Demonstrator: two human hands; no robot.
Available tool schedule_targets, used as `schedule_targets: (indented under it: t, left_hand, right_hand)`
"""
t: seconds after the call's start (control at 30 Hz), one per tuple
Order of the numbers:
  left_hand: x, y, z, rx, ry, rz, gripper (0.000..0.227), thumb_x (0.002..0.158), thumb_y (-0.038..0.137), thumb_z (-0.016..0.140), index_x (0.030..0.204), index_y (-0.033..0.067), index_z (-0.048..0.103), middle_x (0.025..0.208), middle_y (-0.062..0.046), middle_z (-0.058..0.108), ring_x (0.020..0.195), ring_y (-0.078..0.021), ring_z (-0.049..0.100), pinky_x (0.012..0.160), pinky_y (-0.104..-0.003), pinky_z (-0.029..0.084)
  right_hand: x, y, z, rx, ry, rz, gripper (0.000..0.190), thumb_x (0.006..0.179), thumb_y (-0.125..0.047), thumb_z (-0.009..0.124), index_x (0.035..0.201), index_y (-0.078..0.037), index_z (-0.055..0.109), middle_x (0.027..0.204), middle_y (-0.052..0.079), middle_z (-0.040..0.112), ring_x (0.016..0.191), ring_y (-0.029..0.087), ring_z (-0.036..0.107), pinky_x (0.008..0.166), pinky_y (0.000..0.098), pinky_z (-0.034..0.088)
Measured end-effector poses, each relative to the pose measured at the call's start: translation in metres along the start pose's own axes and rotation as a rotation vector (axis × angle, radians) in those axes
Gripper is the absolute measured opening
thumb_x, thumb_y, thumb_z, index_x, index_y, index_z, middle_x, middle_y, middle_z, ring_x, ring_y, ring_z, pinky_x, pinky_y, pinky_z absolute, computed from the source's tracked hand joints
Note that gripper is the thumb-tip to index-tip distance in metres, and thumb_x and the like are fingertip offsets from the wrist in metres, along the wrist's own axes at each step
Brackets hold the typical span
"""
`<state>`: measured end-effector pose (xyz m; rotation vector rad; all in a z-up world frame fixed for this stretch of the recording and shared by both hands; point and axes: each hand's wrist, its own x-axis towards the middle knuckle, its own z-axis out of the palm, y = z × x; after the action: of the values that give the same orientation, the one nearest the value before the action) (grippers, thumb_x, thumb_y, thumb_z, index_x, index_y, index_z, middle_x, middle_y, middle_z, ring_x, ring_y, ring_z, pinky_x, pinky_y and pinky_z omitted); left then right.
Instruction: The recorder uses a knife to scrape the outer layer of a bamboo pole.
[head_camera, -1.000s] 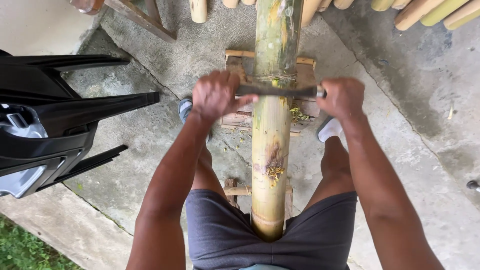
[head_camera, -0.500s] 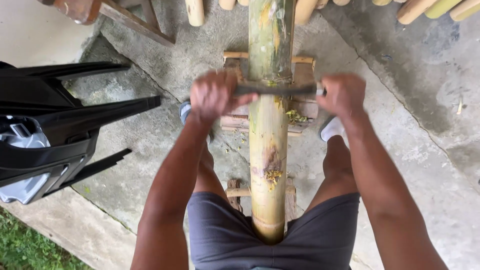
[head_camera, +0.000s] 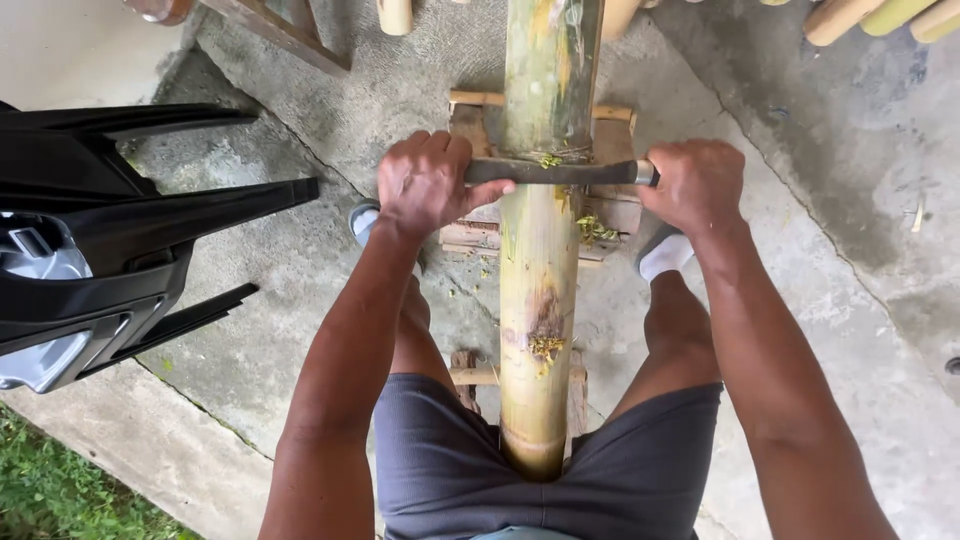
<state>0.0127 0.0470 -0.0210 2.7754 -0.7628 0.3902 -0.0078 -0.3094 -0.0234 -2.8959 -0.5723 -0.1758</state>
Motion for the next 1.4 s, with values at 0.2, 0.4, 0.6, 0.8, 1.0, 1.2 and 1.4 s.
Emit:
schedule_targets:
  t: [0.2,0.4,0.6,0.8,1.0,1.2,1.4]
  left_hand:
    - [-0.033,0.02,-0.008,-0.057,-0.005,0.002,0.077,0.103,0.085,0.037,0.068,0.0174,0.05,0.063,0.002,0.049,0.056,-0.0122,0.048,0.048,-0.031,0.041]
    - [-0.002,-0.002,0.006,0.005,0.056,0.002,0.081,0.105,0.09,0.03,0.068,0.0196,0.047,0.063,0.005,0.046,0.057,-0.0089,0.043,0.047,-0.03,0.038]
    - [-0.049,0.018,0.015,-0.082,0.008,-0.027,0.074,0.094,0.086,0.031,0.061,0.0229,0.049,0.051,0.008,0.042,0.039,-0.0054,0.036,0.031,-0.03,0.03]
    - [-0.013,-0.001,0.023,-0.077,0.039,-0.018,0.073,0.097,0.086,0.036,0.063,0.0238,0.05,0.05,0.009,0.043,0.038,-0.0075,0.038,0.032,-0.031,0.032]
    - [-0.039,0.015,0.024,-0.054,-0.025,-0.084,0.072,0.085,0.088,0.043,0.059,0.0222,0.054,0.047,0.006,0.045,0.035,-0.0107,0.041,0.029,-0.033,0.034]
    - [-0.031,0.004,0.04,-0.167,-0.054,-0.115,0.077,0.089,0.089,0.035,0.063,0.0196,0.057,0.051,0.006,0.048,0.038,-0.0105,0.042,0.03,-0.034,0.034]
    - [-0.027,-0.003,0.044,-0.223,0.106,-0.054,0.078,0.093,0.089,0.029,0.063,0.0208,0.055,0.052,0.005,0.047,0.04,-0.0098,0.039,0.032,-0.033,0.034]
  right_hand:
    - [-0.049,-0.01,0.008,0.065,-0.027,0.006,0.022,0.08,-0.02,0.083,0.072,-0.014,0.064,0.069,0.005,0.063,0.067,0.026,0.065,0.066,0.0411,0.048]
    - [0.0,0.002,-0.001,0.001,-0.021,0.015,0.021,0.085,-0.023,0.084,0.076,-0.015,0.066,0.072,0.005,0.064,0.066,0.026,0.064,0.064,0.0405,0.047]
    - [-0.047,-0.023,-0.012,0.044,-0.043,0.009,0.012,0.077,-0.022,0.08,0.075,-0.016,0.069,0.068,0.005,0.064,0.063,0.026,0.064,0.065,0.0408,0.05]
    - [0.009,-0.003,-0.025,-0.021,-0.121,0.006,0.012,0.077,-0.024,0.079,0.079,-0.015,0.071,0.066,0.006,0.062,0.061,0.026,0.062,0.059,0.0405,0.047]
    - [-0.03,-0.019,-0.029,-0.045,-0.184,0.041,0.018,0.075,-0.024,0.079,0.069,-0.014,0.066,0.061,0.007,0.059,0.055,0.027,0.06,0.057,0.0411,0.047]
    - [-0.003,-0.001,-0.026,-0.108,-0.25,-0.006,0.023,0.085,-0.03,0.082,0.076,-0.014,0.068,0.058,0.003,0.058,0.047,0.02,0.057,0.051,0.0375,0.045]
    - [-0.012,-0.015,-0.027,-0.157,-0.207,0.034,0.034,0.089,-0.033,0.083,0.066,-0.016,0.064,0.053,0.001,0.056,0.043,0.017,0.053,0.049,0.0364,0.042]
